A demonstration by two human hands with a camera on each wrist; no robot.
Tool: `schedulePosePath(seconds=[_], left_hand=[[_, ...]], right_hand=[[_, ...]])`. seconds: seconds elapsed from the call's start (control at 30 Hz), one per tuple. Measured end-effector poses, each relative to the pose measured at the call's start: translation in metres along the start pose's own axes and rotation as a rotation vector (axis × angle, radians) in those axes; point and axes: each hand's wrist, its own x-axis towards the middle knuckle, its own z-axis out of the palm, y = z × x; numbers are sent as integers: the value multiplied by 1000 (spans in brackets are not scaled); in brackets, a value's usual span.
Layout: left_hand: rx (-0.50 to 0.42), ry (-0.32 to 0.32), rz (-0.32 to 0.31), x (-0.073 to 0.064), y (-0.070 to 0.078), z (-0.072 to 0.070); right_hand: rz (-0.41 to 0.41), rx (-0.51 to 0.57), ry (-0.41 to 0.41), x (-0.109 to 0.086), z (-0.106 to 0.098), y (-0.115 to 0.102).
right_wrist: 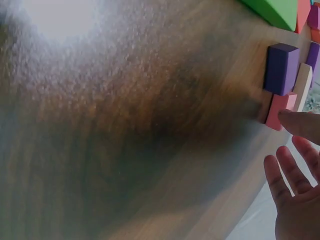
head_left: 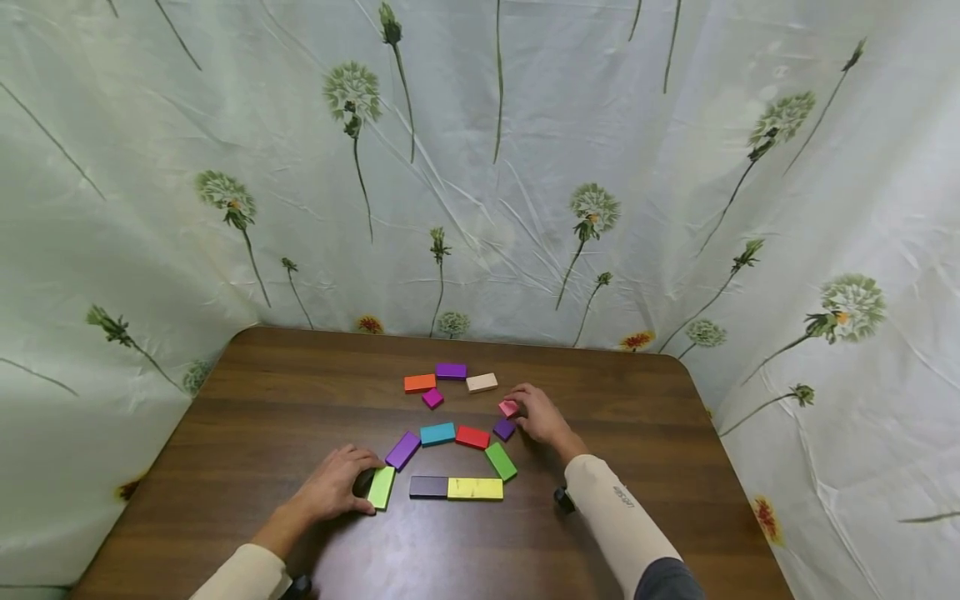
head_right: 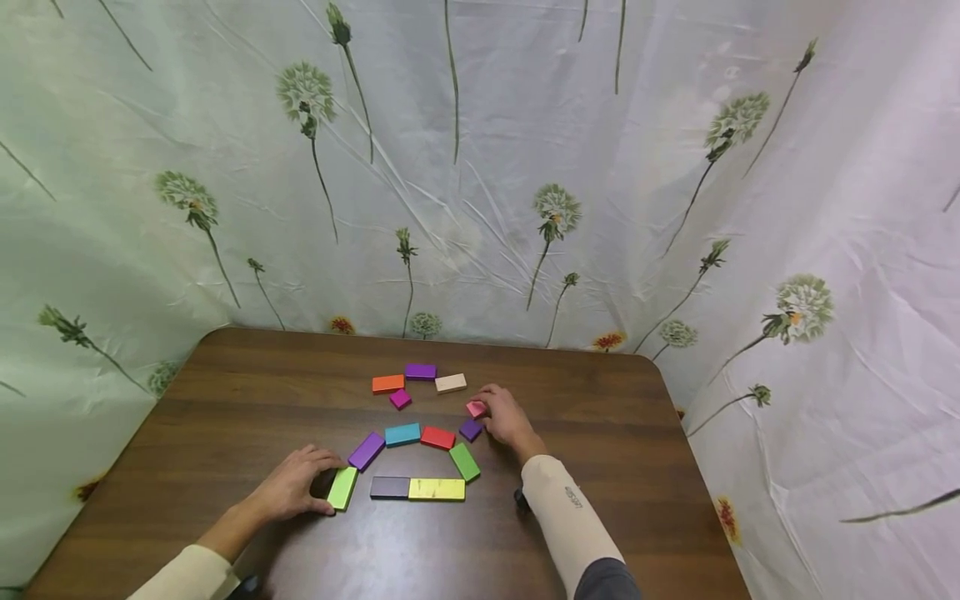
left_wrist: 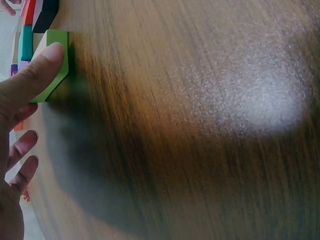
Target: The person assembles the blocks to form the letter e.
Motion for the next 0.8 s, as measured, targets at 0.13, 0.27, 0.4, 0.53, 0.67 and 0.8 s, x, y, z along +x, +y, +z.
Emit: schedulePosePath(seconds=[0.13,0.27,0.4,0.53,0.67,0.8], left_hand=[[1,2,-2,0,0,1],[1,3,-1,0,0,1],[-5,-7,-17,1,0,1],[-2,-2,-15,1,0,1],[0,9,3,1,0,1],[-5,2,-2,0,1,0]], right_hand=[[5,-18,-45,2,0,2],[21,-26,-77,4,1,3],[31,-24,-84,6,3,3],[27,-25,-82,8,4,2],[42,-30,-81,9,3,1],[70,-32,-83,9,3,0]])
